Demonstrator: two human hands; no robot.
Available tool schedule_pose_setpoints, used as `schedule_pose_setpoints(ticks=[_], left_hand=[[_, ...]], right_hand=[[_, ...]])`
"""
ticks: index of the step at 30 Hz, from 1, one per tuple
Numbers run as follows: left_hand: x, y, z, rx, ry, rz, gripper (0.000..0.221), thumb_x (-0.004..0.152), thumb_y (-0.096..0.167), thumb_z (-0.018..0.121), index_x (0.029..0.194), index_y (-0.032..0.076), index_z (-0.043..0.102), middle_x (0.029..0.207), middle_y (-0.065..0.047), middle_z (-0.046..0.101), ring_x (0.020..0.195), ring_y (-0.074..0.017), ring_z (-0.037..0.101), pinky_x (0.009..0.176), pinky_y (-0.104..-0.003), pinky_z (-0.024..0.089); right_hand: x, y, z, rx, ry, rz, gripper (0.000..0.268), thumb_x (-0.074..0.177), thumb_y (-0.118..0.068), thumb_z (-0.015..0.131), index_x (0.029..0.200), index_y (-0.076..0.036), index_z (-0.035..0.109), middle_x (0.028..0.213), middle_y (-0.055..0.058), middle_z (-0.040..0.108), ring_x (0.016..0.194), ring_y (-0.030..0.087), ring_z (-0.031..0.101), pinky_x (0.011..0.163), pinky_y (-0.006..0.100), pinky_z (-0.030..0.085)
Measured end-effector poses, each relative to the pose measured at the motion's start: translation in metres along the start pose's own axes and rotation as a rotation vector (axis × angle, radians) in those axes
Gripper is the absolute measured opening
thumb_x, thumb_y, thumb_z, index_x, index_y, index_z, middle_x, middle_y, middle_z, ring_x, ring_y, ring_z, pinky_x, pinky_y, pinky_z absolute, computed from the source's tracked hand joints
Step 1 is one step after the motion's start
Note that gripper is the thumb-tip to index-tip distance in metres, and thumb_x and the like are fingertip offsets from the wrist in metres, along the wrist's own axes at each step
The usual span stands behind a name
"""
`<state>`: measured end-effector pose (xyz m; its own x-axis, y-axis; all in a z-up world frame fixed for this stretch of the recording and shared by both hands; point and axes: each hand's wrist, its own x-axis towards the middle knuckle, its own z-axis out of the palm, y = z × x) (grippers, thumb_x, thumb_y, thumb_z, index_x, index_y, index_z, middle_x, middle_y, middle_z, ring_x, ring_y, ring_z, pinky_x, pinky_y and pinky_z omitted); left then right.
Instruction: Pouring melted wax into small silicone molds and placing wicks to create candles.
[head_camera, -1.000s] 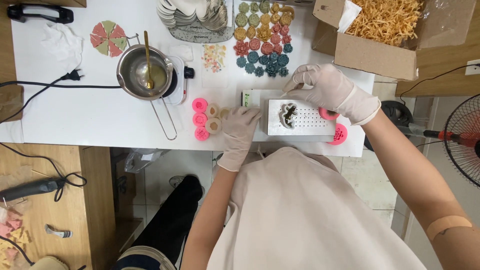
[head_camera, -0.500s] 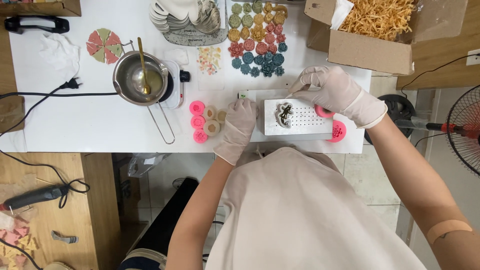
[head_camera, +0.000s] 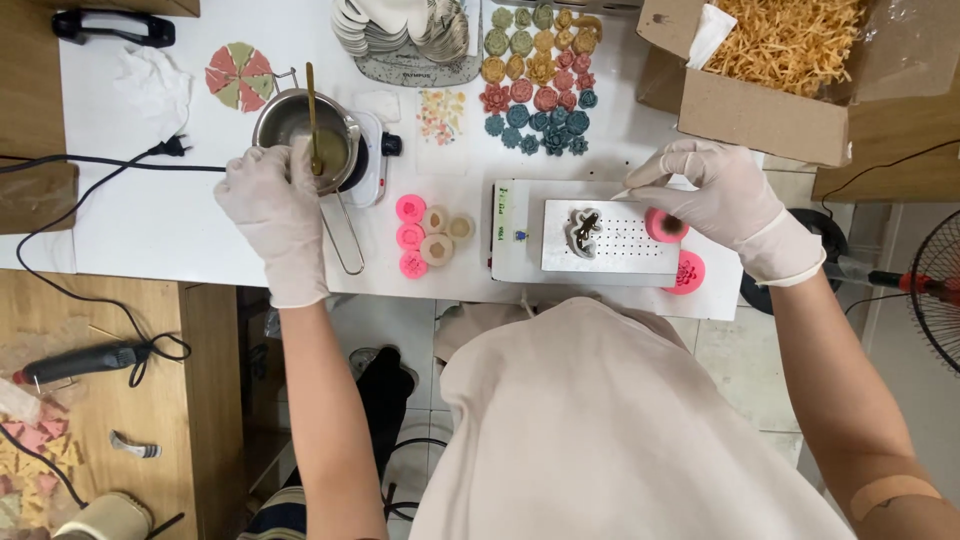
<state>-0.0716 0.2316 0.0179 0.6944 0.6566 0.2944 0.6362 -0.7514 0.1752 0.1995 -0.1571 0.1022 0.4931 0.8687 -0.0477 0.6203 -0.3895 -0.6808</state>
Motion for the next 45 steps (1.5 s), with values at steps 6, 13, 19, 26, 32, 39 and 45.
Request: schedule_pose_setpoints(ticks=[6, 13, 19, 26, 32, 39, 45], left_hand=[[0.006, -0.008, 0.021, 0.164, -0.013, 0.085, 0.017, 0.102, 0.026, 0.073, 0.114, 0.013, 0.073, 0.101, -0.007, 0.067, 0.096, -0.0278, 0.062, 0.085, -0.044, 0.042], [-0.026, 0.094, 0.007, -0.284, -0.081, 0.066, 0.027, 0.104, 0.023, 0.074, 0.129, 0.015, 0.07, 0.101, -0.007, 0.066, 0.093, -0.0245, 0.062, 0.09, -0.043, 0.045], [-0.076, 0.169, 0.023, -0.741, -0.294, 0.303, 0.051, 0.088, 0.023, 0.081, 0.136, 0.016, 0.065, 0.108, -0.008, 0.064, 0.107, -0.0294, 0.06, 0.094, -0.042, 0.048], [-0.09, 0.197, 0.025, -0.827, -0.457, 0.4, 0.089, 0.073, 0.036, 0.087, 0.151, 0.016, 0.049, 0.131, -0.011, 0.057, 0.123, -0.0319, 0.053, 0.103, -0.046, 0.044], [-0.092, 0.205, 0.036, -0.791, -0.444, 0.465, 0.089, 0.073, 0.036, 0.088, 0.151, 0.017, 0.049, 0.136, -0.012, 0.053, 0.125, -0.034, 0.049, 0.106, -0.047, 0.042], [-0.087, 0.208, 0.038, -0.783, -0.469, 0.464, 0.085, 0.074, 0.036, 0.09, 0.149, 0.018, 0.053, 0.133, -0.009, 0.054, 0.124, -0.033, 0.048, 0.106, -0.047, 0.041], [-0.085, 0.208, 0.038, -0.768, -0.425, 0.492, 0.082, 0.073, 0.037, 0.09, 0.145, 0.019, 0.057, 0.133, -0.009, 0.055, 0.124, -0.0333, 0.049, 0.107, -0.047, 0.041]], right_hand=[[-0.009, -0.021, -0.007, 0.173, -0.09, 0.336, 0.013, 0.089, -0.009, 0.076, 0.102, -0.009, 0.078, 0.1, 0.002, 0.075, 0.077, 0.012, 0.072, 0.07, 0.026, 0.06], [-0.033, -0.023, 0.006, 0.188, 0.026, 0.316, 0.022, 0.085, -0.007, 0.078, 0.107, -0.008, 0.077, 0.107, 0.003, 0.075, 0.08, 0.012, 0.062, 0.081, 0.024, 0.054], [-0.054, -0.025, 0.034, 0.151, 0.081, 0.368, 0.02, 0.089, -0.011, 0.078, 0.109, -0.009, 0.078, 0.106, 0.002, 0.077, 0.082, 0.008, 0.062, 0.082, 0.025, 0.052], [-0.082, -0.03, 0.082, 0.585, 0.3, 0.667, 0.029, 0.094, -0.009, 0.072, 0.122, -0.004, 0.072, 0.111, 0.002, 0.073, 0.092, 0.008, 0.06, 0.082, 0.024, 0.049], [-0.088, -0.034, 0.103, 0.826, 0.398, 0.55, 0.018, 0.098, -0.005, 0.066, 0.114, 0.002, 0.069, 0.126, 0.007, 0.071, 0.112, 0.011, 0.067, 0.1, 0.027, 0.053], [-0.086, -0.025, 0.118, 0.75, 0.44, 0.628, 0.014, 0.098, -0.006, 0.067, 0.111, -0.001, 0.069, 0.122, 0.008, 0.071, 0.107, 0.011, 0.065, 0.097, 0.027, 0.052], [-0.087, -0.023, 0.121, 0.803, 0.456, 0.632, 0.014, 0.098, -0.008, 0.067, 0.111, -0.002, 0.067, 0.122, 0.004, 0.069, 0.107, 0.009, 0.064, 0.096, 0.026, 0.052]])
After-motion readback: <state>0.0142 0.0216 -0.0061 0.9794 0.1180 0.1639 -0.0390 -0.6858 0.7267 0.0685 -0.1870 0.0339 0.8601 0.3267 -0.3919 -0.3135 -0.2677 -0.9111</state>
